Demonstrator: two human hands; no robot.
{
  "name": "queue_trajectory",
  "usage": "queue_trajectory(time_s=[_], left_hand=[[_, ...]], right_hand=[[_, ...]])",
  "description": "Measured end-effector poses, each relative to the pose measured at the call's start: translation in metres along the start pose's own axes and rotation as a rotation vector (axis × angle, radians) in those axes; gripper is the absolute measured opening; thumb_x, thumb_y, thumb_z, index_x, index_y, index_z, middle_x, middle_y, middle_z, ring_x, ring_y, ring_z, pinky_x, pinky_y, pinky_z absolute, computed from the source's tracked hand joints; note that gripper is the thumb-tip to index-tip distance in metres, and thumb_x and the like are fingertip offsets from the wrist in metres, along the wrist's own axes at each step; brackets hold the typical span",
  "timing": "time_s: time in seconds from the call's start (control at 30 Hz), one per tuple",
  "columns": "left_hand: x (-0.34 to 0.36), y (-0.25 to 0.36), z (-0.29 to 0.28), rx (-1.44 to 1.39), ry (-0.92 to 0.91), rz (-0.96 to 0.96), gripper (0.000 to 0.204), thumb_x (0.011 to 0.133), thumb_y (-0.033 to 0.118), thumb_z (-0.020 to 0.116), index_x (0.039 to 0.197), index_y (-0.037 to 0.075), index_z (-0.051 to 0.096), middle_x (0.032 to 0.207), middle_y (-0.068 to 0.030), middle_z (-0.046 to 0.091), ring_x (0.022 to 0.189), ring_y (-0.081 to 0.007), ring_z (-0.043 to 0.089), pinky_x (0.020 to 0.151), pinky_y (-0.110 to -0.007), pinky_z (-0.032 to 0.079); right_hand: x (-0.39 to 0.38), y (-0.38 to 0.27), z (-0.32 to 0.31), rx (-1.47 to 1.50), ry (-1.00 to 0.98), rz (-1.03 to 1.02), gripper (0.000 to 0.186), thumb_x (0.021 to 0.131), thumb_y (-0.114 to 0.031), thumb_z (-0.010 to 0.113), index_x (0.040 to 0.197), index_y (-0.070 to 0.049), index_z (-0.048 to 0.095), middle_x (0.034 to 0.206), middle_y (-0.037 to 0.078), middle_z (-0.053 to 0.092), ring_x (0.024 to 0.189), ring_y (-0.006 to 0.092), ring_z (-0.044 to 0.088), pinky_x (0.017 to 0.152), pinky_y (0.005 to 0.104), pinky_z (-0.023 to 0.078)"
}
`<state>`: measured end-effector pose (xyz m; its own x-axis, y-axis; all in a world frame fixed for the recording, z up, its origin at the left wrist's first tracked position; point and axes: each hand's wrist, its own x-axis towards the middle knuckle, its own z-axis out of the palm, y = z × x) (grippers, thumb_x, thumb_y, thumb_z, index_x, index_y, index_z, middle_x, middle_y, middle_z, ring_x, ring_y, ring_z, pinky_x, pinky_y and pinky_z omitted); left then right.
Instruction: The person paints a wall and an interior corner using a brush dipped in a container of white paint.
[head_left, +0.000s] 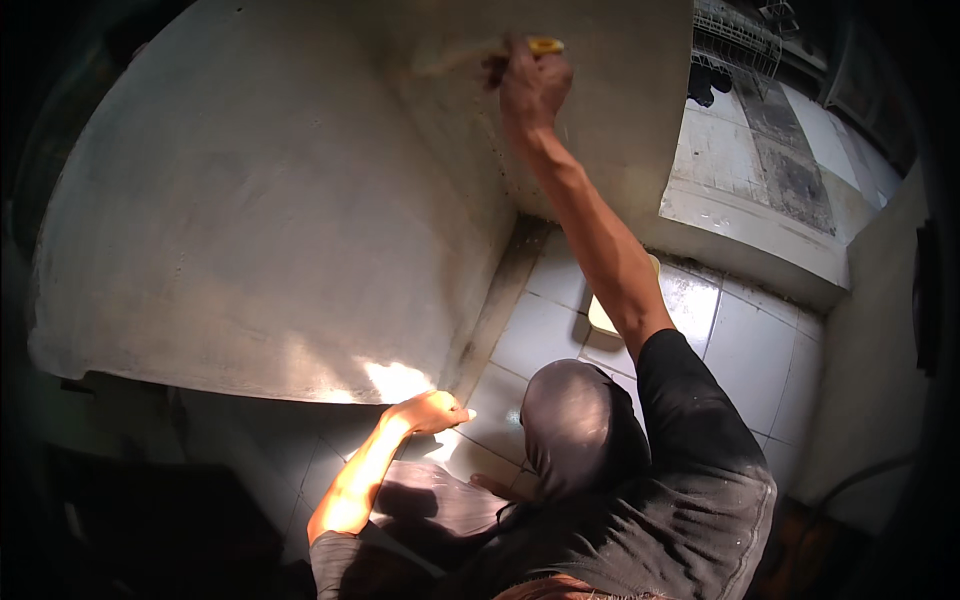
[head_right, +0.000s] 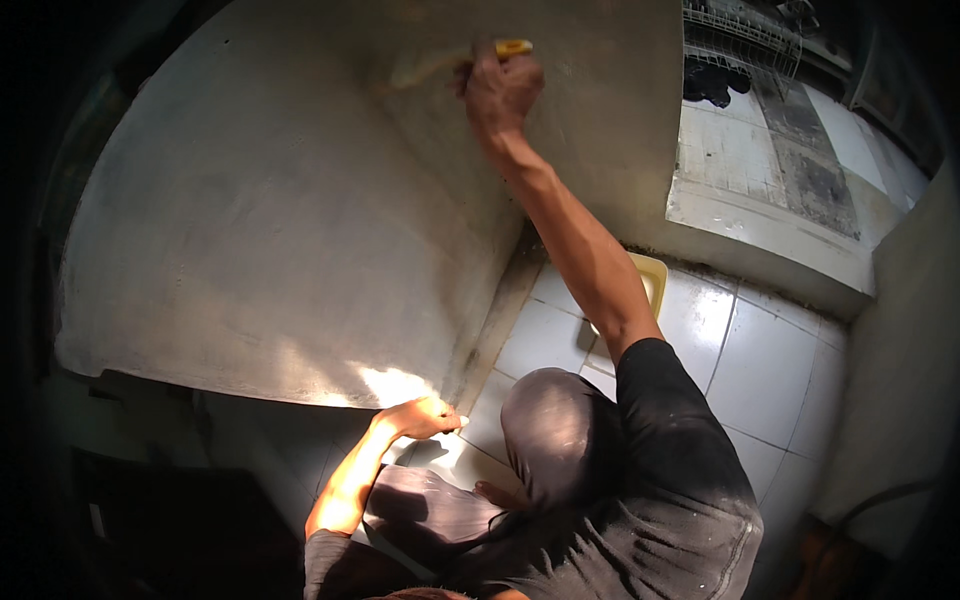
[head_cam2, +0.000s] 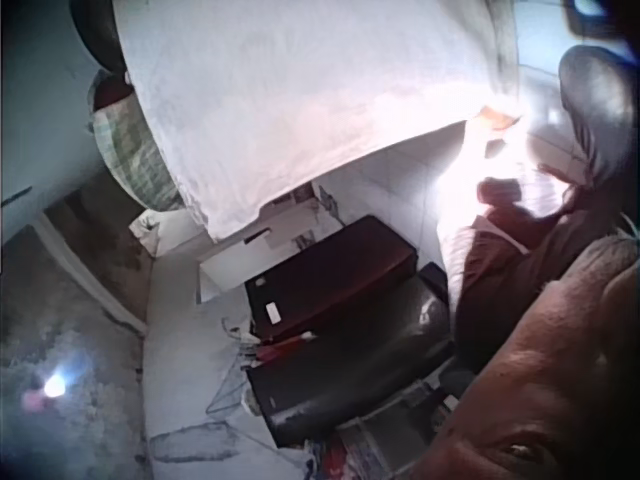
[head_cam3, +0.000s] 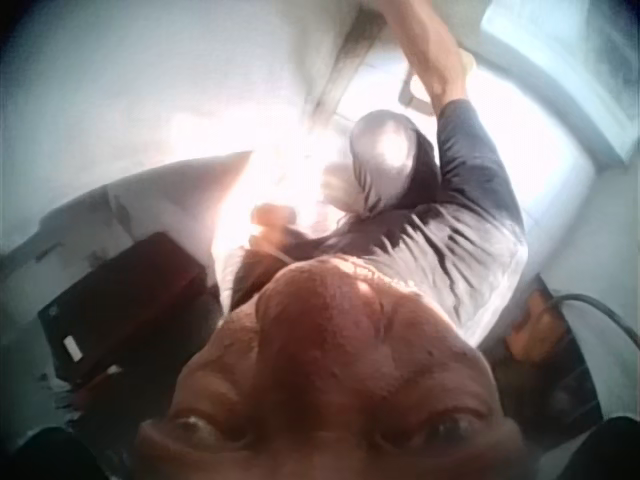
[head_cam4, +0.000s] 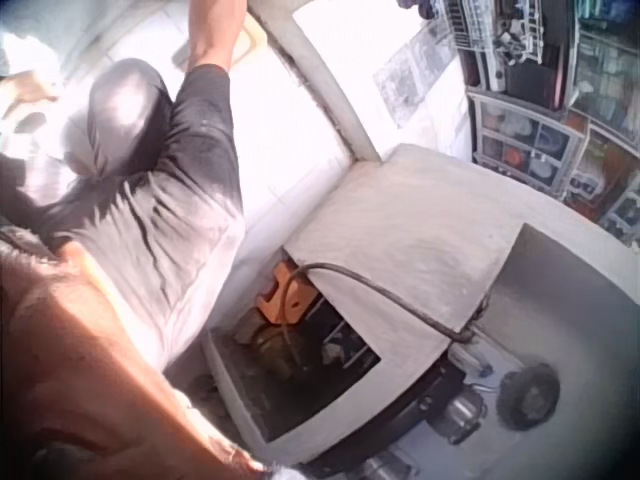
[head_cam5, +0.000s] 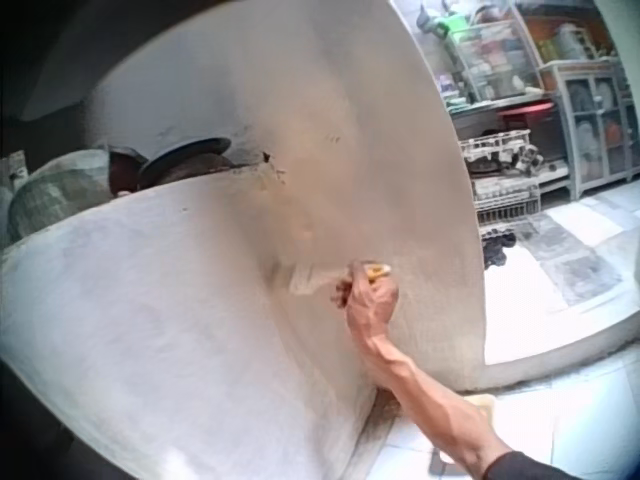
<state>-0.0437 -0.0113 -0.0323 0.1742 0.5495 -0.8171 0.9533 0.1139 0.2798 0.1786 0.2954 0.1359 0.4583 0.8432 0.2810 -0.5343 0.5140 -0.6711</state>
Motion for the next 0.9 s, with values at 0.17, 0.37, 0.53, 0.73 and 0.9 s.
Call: queue_trajectory(time_s=[0.17,0.37,0.53,0.73,0.9], left_hand=[[0.001,-0.005,-0.001,0.046,0.039,0.015,0.058,0.098,0.053,0.052,0.101,-0.001,0.073,0.103,-0.0230,0.071,0.103,-0.0393,0.067,0.091,-0.047,0.051],[0.008,0.011,-0.003,0.023,0.059,-0.033,0.054,0.095,0.053,0.055,0.089,0.003,0.075,0.089,-0.0185,0.072,0.091,-0.0366,0.069,0.084,-0.046,0.052],[0.001,0.000,-0.004,0.023,0.019,-0.070,0.057,0.094,0.052,0.057,0.081,-0.002,0.070,0.079,-0.0192,0.069,0.078,-0.0355,0.067,0.073,-0.047,0.052],[0.008,0.004,-0.013,-0.009,0.093,0.038,0.063,0.097,0.050,0.056,0.063,-0.003,0.060,0.060,-0.0161,0.057,0.065,-0.0359,0.063,0.065,-0.049,0.050],[0.007,0.009,-0.017,-0.034,0.083,0.013,0.055,0.095,0.053,0.059,0.083,0.000,0.069,0.078,-0.0176,0.067,0.083,-0.0362,0.067,0.076,-0.048,0.051]], right_hand=[[0.021,-0.014,0.047,0.277,-0.041,-0.059,0.029,0.092,-0.019,0.061,0.069,0.000,0.062,0.061,0.012,0.064,0.052,0.0209,0.064,0.049,0.0345,0.050],[-0.028,0.070,-0.140,-0.302,-0.108,-0.030,0.025,0.098,-0.022,0.062,0.088,0.001,0.062,0.070,0.008,0.064,0.054,0.0143,0.060,0.050,0.0281,0.048],[-0.096,0.057,-0.263,-0.587,-0.055,0.023,0.026,0.101,-0.024,0.061,0.088,-0.002,0.058,0.061,0.004,0.055,0.050,0.0092,0.052,0.045,0.0245,0.042],[-0.119,0.014,-0.353,-0.907,-0.158,-0.051,0.025,0.102,-0.023,0.062,0.094,0.001,0.061,0.065,0.003,0.058,0.053,0.0067,0.051,0.048,0.0218,0.041],[-0.131,0.025,-0.383,-1.143,-0.212,-0.024,0.024,0.101,-0.021,0.063,0.095,0.002,0.064,0.067,0.000,0.058,0.059,0.0059,0.052,0.054,0.0214,0.042]])
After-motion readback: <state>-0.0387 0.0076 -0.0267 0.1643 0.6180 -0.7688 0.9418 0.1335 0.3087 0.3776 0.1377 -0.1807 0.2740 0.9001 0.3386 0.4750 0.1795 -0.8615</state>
